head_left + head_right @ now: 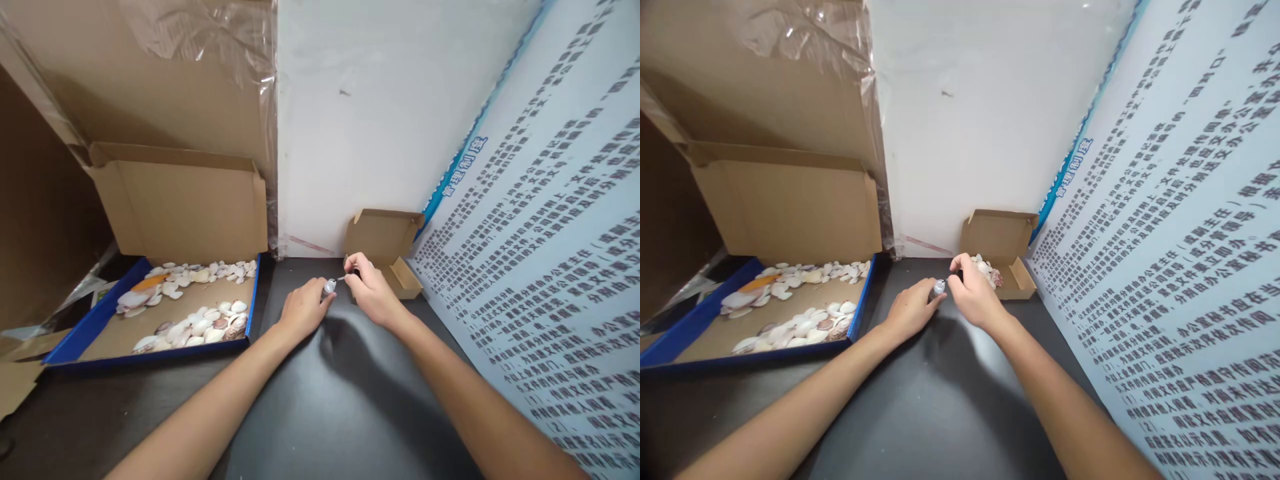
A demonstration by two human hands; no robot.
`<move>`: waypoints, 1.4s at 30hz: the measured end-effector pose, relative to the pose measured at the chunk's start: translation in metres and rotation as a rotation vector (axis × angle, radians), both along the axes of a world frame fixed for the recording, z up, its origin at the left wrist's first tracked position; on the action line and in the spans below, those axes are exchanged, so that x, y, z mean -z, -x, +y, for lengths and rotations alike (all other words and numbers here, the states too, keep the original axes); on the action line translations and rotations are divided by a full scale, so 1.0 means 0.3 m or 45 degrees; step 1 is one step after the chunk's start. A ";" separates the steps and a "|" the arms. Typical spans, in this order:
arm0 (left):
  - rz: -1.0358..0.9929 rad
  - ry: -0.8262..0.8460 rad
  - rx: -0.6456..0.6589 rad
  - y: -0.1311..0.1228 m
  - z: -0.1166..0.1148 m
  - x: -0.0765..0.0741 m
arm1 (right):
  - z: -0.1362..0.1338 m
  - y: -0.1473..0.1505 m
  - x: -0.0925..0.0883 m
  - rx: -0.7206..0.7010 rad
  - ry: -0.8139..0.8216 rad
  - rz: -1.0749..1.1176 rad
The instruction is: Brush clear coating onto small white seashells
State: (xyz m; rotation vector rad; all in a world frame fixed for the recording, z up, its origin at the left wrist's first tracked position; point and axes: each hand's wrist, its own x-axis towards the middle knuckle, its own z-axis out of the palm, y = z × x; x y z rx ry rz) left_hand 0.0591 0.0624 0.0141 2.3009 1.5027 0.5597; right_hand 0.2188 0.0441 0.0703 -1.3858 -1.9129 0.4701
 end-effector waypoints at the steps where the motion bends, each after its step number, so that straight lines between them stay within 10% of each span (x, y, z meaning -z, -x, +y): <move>1: 0.015 -0.016 0.020 0.022 -0.029 -0.005 | -0.039 0.000 -0.008 -0.039 -0.011 -0.008; 9: 0.067 -0.099 0.108 0.160 -0.212 -0.010 | -0.187 0.057 -0.067 -0.377 0.138 -0.227; 30: -0.306 0.006 0.197 0.181 -0.225 0.009 | -0.206 0.095 -0.067 -0.477 -0.270 -0.500; 42: -0.213 0.030 0.176 0.173 -0.233 -0.005 | -0.198 0.086 -0.083 -0.236 0.282 -0.121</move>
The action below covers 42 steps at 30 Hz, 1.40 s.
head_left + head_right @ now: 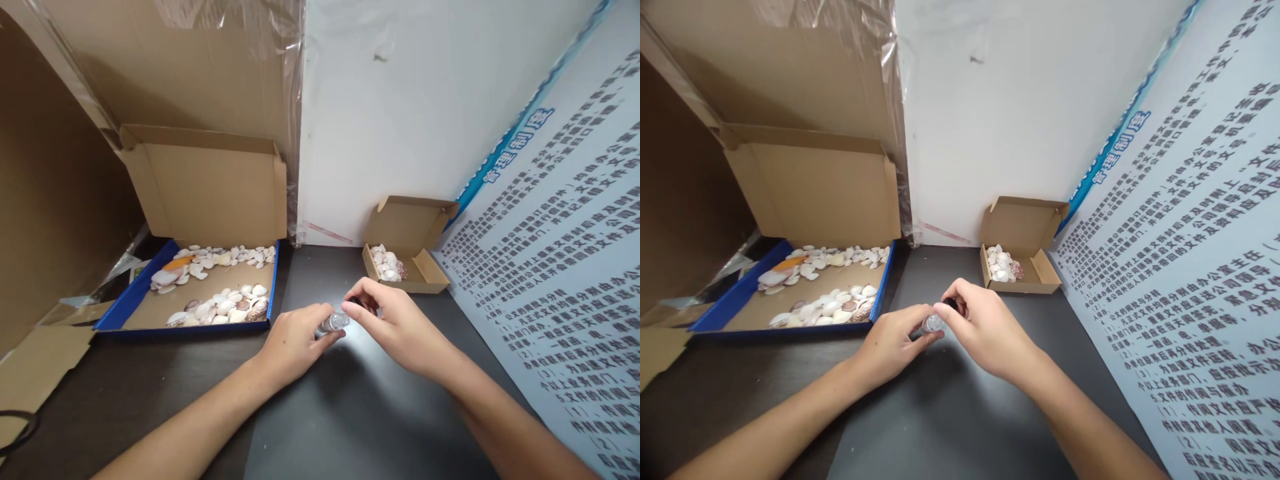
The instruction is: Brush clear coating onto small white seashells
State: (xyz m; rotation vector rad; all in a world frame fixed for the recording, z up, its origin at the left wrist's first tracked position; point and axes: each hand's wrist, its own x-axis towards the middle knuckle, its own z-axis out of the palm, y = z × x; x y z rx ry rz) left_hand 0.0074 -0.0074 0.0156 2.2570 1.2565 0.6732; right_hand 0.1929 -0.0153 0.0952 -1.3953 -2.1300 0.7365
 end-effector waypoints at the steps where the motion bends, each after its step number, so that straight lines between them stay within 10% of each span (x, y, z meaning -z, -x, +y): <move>1: -0.002 0.008 -0.006 0.000 0.001 0.001 | 0.006 -0.001 0.003 0.015 0.021 0.021; 19: -0.073 0.186 -0.066 -0.011 -0.006 -0.010 | 0.059 -0.024 0.053 0.126 0.040 0.289; 42: 0.150 0.039 0.006 0.003 -0.005 -0.012 | 0.018 -0.031 0.040 -0.440 -0.595 -0.182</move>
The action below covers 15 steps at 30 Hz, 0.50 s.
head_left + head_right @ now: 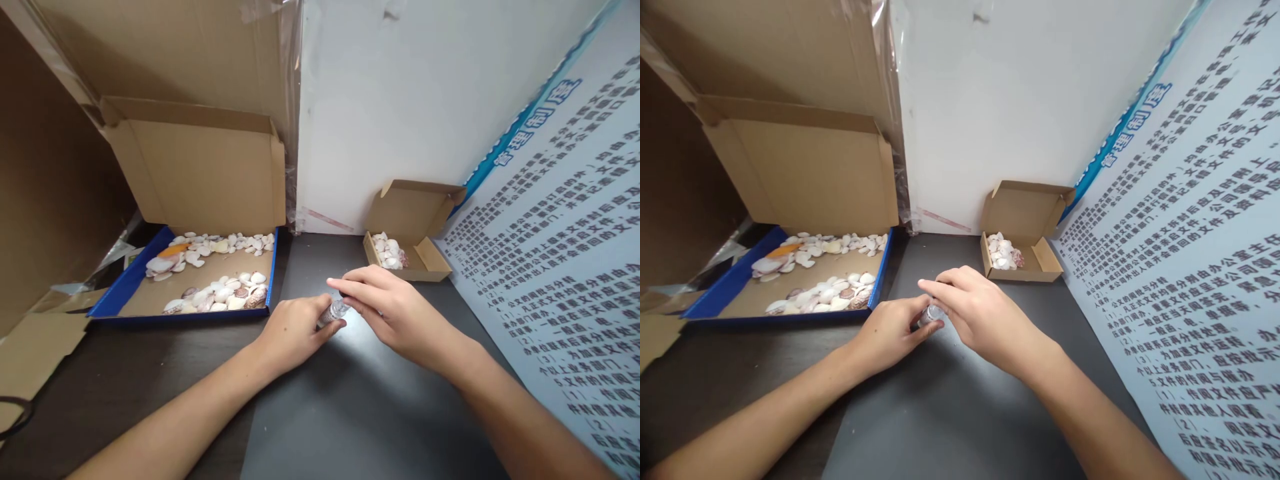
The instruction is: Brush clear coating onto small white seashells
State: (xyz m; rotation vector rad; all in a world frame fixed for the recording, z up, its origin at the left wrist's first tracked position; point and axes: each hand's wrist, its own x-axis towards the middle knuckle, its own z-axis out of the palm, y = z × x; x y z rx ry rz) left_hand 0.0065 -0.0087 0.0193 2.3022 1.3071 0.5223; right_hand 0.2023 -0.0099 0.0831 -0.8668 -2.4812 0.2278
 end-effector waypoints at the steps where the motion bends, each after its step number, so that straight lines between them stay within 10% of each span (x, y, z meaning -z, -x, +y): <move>1: -0.001 0.008 -0.011 0.000 0.001 0.000 | -0.001 0.001 0.001 -0.021 -0.023 -0.007; 15: -0.083 0.049 -0.096 0.002 0.028 -0.014 | 0.020 -0.037 -0.046 0.119 -0.056 0.078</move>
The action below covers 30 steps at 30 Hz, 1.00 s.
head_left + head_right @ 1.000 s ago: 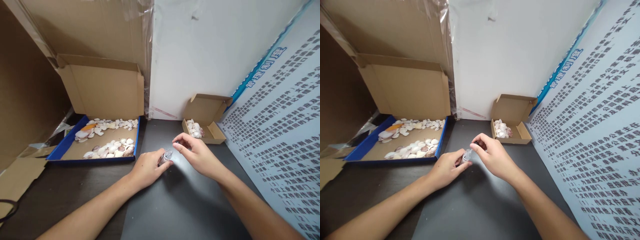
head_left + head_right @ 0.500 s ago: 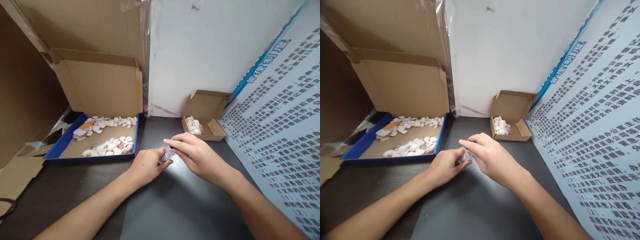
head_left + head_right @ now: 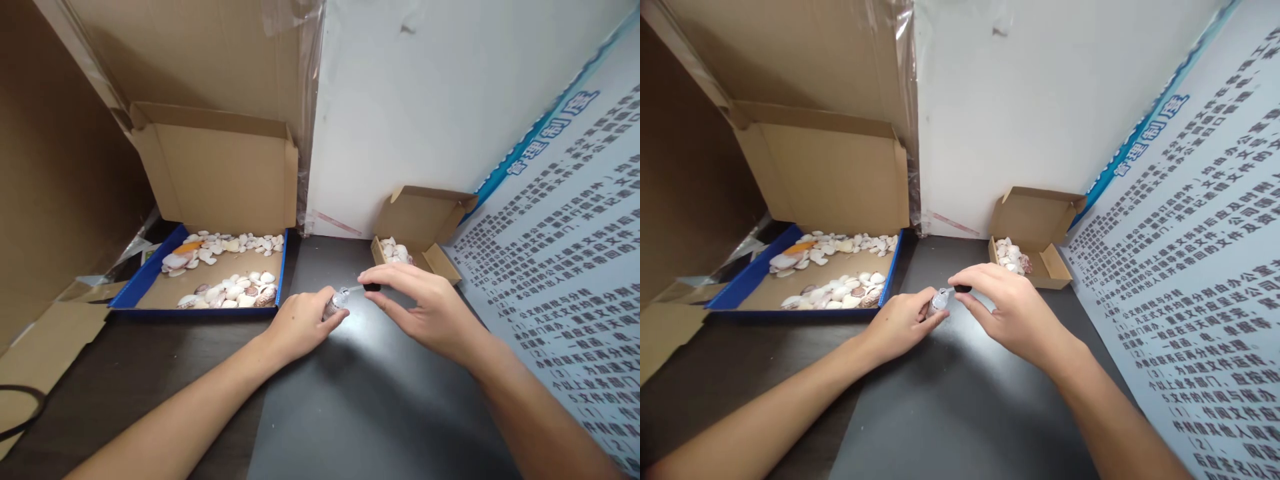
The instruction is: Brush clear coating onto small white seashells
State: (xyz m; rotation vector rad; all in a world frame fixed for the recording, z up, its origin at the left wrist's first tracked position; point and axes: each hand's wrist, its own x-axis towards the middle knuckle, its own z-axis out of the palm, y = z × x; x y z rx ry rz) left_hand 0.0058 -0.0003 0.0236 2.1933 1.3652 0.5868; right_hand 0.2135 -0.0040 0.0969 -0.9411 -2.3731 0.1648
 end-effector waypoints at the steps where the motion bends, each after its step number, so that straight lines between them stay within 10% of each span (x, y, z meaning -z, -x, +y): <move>1: -0.001 -0.007 -0.002 -0.003 0.002 -0.004 | 0.001 -0.005 -0.003 0.022 -0.017 0.007; 30: 0.340 -0.272 -0.004 -0.066 0.043 -0.012 | 0.038 -0.068 -0.015 0.159 -0.026 0.048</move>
